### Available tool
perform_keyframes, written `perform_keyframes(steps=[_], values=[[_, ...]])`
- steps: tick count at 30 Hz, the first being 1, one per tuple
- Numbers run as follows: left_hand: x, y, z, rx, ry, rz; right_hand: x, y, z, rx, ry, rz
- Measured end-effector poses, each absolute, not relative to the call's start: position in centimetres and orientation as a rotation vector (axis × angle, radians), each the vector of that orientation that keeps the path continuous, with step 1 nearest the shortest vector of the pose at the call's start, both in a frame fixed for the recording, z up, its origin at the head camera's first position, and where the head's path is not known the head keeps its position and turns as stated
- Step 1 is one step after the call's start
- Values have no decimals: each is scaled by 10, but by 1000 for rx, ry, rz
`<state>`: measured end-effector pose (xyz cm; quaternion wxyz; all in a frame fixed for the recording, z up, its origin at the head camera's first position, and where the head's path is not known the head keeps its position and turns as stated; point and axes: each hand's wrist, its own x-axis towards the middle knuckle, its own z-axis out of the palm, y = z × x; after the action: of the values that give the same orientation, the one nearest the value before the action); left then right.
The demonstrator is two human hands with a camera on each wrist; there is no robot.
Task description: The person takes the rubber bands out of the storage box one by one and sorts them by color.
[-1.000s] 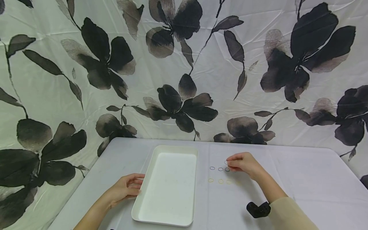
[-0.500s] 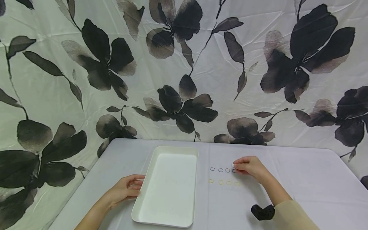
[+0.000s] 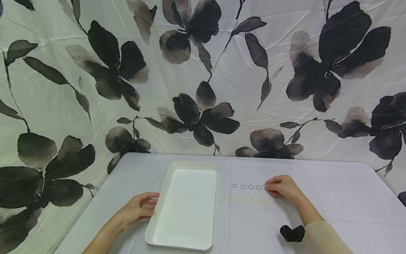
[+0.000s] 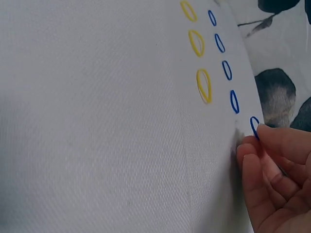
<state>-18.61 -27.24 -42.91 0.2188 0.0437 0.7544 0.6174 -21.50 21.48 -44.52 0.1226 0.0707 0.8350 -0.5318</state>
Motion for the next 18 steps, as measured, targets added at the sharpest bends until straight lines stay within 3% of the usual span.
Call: perform_keyframes(steps=[18], values=[[-186,-271,-428,112,2081,1709,-223,220,-440,288,2404,-1456]])
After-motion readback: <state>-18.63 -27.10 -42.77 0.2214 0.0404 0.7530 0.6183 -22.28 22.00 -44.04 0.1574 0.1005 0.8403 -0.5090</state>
